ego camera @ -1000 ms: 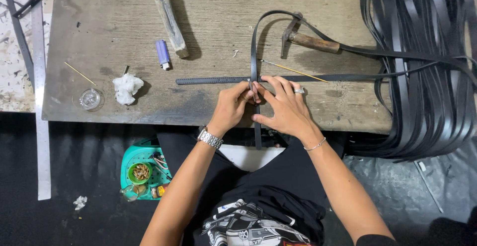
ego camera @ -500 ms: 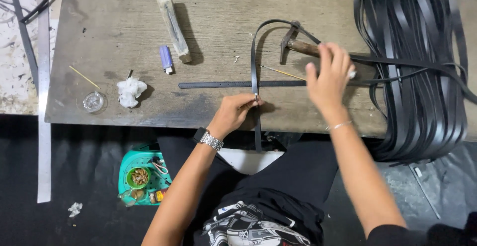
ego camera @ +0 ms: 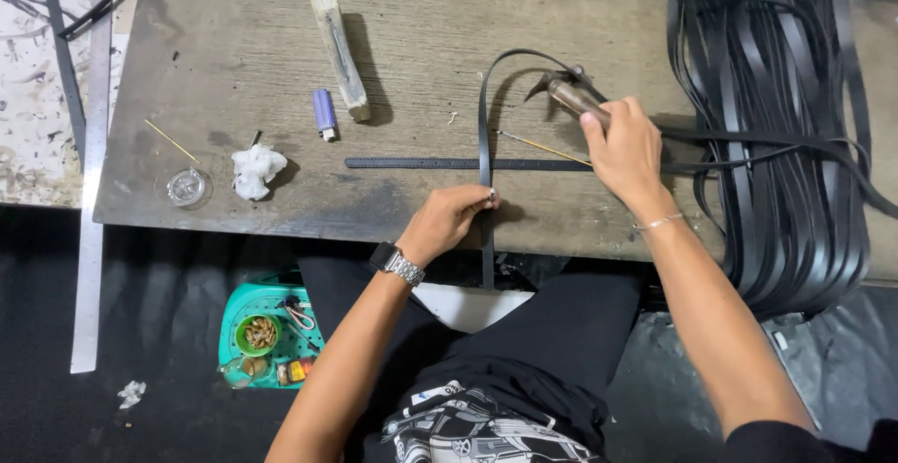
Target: Applying adhesive to leather straps and hammering them together to secure a joint.
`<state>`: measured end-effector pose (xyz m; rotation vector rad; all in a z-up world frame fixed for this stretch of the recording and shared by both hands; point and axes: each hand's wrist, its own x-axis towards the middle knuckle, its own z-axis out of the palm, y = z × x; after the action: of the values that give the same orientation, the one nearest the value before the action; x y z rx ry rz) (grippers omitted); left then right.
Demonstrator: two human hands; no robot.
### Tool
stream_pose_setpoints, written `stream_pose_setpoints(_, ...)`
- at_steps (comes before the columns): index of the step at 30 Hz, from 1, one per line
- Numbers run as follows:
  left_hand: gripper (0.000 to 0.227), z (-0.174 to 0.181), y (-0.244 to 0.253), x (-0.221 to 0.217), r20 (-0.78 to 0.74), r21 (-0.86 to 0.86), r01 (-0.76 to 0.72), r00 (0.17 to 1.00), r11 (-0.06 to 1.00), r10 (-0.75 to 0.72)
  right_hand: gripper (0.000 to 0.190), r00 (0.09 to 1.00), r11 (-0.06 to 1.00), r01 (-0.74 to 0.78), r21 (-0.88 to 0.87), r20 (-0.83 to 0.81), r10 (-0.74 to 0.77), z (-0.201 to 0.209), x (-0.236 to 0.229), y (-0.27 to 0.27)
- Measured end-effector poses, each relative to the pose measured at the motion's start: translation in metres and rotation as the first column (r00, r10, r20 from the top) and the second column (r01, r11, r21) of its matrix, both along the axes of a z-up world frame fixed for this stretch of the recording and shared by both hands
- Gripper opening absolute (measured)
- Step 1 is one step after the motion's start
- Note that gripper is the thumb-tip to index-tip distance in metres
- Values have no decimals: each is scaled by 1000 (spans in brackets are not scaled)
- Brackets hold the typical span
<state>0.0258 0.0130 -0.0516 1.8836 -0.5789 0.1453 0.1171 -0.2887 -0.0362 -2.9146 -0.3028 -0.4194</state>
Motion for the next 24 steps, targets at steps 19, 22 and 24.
stream_pose_setpoints(19,21,-9,4,-1,-1,4,47,999,999,-47,28,970,884,-37,466,-195,143,75,-164,57)
stream_pose_setpoints(22,22,8,3,-3,3,-23,47,999,999,-47,24,987,886,-60,460,-108,123,71,-172,48)
stream_pose_setpoints(24,22,18,3,-5,-1,-47,52,999,998,-52,23,993,885,-106,453,-5,122,63,-177,44)
